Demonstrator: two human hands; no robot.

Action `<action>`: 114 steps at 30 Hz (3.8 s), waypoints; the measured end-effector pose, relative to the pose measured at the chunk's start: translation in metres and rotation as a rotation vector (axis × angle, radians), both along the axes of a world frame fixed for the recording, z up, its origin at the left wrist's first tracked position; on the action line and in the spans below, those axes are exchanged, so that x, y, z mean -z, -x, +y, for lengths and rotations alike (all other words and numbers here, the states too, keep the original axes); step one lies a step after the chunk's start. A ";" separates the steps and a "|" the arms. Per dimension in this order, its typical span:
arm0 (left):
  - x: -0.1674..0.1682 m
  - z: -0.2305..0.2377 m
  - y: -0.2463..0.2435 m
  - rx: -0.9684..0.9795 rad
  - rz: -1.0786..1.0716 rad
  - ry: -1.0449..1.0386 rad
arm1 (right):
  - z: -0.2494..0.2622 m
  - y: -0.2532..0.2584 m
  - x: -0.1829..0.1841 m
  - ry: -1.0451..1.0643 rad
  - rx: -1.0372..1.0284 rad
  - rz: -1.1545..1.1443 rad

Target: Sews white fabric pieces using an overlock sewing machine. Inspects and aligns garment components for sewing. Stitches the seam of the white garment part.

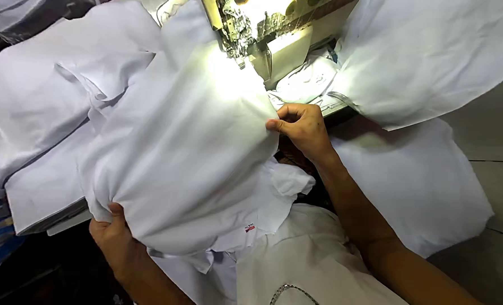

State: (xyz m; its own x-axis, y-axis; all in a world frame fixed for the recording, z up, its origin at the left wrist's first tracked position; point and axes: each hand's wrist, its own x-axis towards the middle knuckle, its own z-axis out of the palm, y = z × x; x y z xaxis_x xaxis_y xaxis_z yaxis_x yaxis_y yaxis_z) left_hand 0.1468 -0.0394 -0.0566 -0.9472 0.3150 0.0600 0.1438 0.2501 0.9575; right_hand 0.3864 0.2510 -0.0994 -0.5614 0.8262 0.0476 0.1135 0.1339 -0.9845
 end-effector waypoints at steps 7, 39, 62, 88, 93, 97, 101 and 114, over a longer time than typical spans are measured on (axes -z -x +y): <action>-0.002 0.007 0.014 0.010 -0.103 0.046 | -0.005 0.002 -0.003 0.012 -0.003 0.017; 0.022 0.014 0.046 0.185 -0.057 -0.005 | -0.006 0.000 -0.007 -0.043 -0.077 0.046; 0.000 -0.042 0.026 0.267 0.057 0.186 | -0.032 -0.053 0.030 -0.149 -0.144 -0.313; 0.024 -0.035 0.034 0.353 -0.071 0.263 | -0.039 -0.038 0.027 -0.157 -0.017 -0.290; 0.030 -0.047 0.020 0.443 -0.115 0.336 | -0.040 -0.041 0.037 -0.160 -0.024 -0.130; 0.041 -0.046 0.004 0.385 0.004 0.288 | -0.034 -0.048 0.038 -0.173 -0.080 -0.047; 0.037 -0.043 0.002 0.226 0.021 0.135 | -0.029 -0.053 0.037 -0.195 -0.098 -0.033; 0.045 -0.034 0.014 0.163 -0.103 0.132 | -0.032 -0.049 0.043 -0.045 -0.096 0.022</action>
State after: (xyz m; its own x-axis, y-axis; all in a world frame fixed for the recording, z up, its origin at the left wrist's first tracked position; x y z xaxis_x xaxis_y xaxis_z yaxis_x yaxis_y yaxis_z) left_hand 0.1324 -0.0733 -0.1019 -0.8822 0.4628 -0.0865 0.0954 0.3556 0.9298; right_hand 0.4357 0.2190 -0.1422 -0.6362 0.7654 0.0969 0.0761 0.1873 -0.9794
